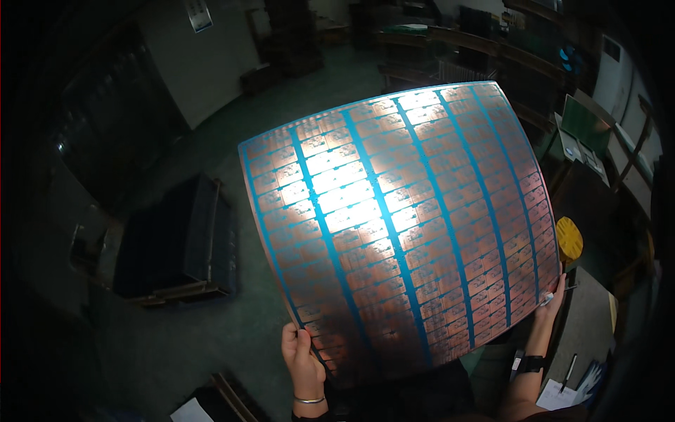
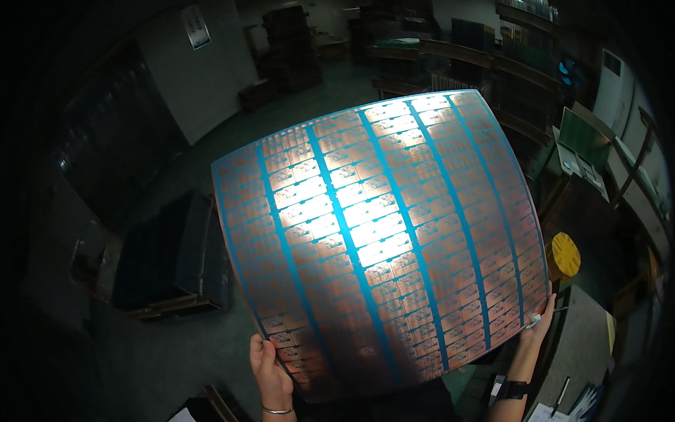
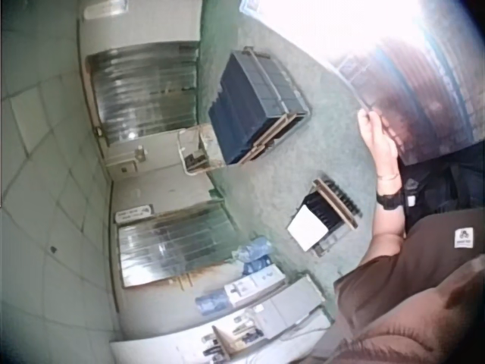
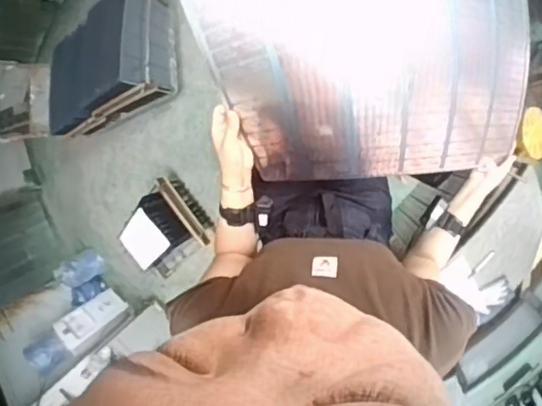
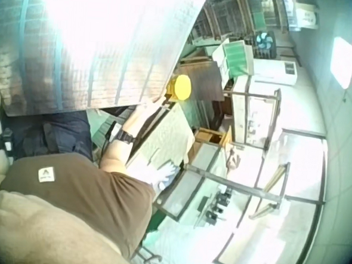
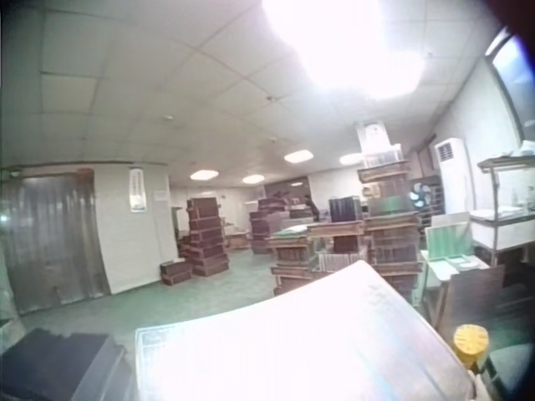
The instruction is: Marking industrial metal sheets with a pen and organizing them into a storage rack on the floor.
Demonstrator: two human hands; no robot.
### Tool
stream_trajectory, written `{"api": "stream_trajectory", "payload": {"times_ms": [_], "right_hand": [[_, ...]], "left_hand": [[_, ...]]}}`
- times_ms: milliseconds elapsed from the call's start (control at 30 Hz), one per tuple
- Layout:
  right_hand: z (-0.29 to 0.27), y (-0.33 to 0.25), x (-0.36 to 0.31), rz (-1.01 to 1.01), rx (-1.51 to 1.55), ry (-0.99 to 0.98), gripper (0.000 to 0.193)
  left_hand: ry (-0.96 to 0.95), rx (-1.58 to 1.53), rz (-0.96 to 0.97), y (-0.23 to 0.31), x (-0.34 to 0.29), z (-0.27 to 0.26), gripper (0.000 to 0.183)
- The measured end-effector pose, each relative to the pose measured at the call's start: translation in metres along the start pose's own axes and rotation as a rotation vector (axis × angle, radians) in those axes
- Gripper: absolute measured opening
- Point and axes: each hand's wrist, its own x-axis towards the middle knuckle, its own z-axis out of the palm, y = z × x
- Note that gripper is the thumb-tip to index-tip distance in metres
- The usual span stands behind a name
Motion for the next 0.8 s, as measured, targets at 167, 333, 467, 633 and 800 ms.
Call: {"api": "stream_trajectory", "payload": {"times_ms": [167, 333, 467, 633, 800], "right_hand": [[0.010, 0.007, -0.002, 0.056, 0.109, 0.003, 0.045], [0.009, 0.011, -0.006, 0.094, 0.135, -0.103, 0.031], [0.004, 0.014, -0.004, 0.114, 0.193, -0.085, 0.036], [0.020, 0.011, -0.009, 0.144, 0.215, -0.135, 0.035], [0.026, 0.011, -0.010, 0.114, 0.185, -0.127, 0.037]], "left_hand": [[0.034, 0.053, 0.087, 0.001, -0.001, 0.001, 0.007], [0.208, 0.122, 0.160, 0.004, -0.007, 0.000, 0.012], [0.276, 0.101, 0.185, -0.001, -0.014, 0.001, 0.011], [0.306, 0.170, 0.201, 0.014, -0.007, 0.004, 0.018], [0.302, 0.131, 0.107, 0.006, -0.006, -0.013, 0.017]]}}
